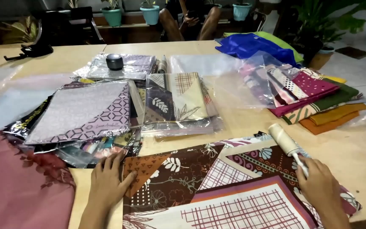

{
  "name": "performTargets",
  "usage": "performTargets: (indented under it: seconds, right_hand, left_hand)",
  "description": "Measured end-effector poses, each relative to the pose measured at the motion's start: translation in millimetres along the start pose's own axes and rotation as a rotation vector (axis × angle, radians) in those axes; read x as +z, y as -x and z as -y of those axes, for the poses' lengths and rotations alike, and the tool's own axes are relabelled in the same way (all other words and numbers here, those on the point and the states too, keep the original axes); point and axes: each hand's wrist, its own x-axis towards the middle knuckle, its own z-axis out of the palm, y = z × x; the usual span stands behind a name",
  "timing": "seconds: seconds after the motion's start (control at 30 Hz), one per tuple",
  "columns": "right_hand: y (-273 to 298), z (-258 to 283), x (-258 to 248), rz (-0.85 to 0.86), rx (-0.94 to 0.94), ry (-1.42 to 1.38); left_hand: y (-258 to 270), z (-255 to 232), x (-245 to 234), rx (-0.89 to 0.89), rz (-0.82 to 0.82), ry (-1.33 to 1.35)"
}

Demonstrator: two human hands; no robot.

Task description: The person is using a lint roller to remove lint or dust from a piece of patterned fabric laid out on a work table.

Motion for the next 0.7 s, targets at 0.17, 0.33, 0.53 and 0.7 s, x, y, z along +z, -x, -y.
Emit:
performTargets:
  seconds: [0.17,0.33,0.53,0.7]
  right_hand:
    - [7,-5,1,-0.061,-0.154,-0.084]
    - [8,12,-16,0.084,-0.203,-0.167]
    - [7,12,-15,0.089,0.047,0.037]
    - [8,0,-7,0.031,-0.147,-0.252]
  left_hand:
    - [4,-4,-3,-0.01,0.002,0.042]
    - [7,-4,-4,0.001,-0.019,0.063]
    - [8,-5,-6,-0.001,-0.028,0.075]
    - [7,-4,-5,0.008,-0.075,0.109]
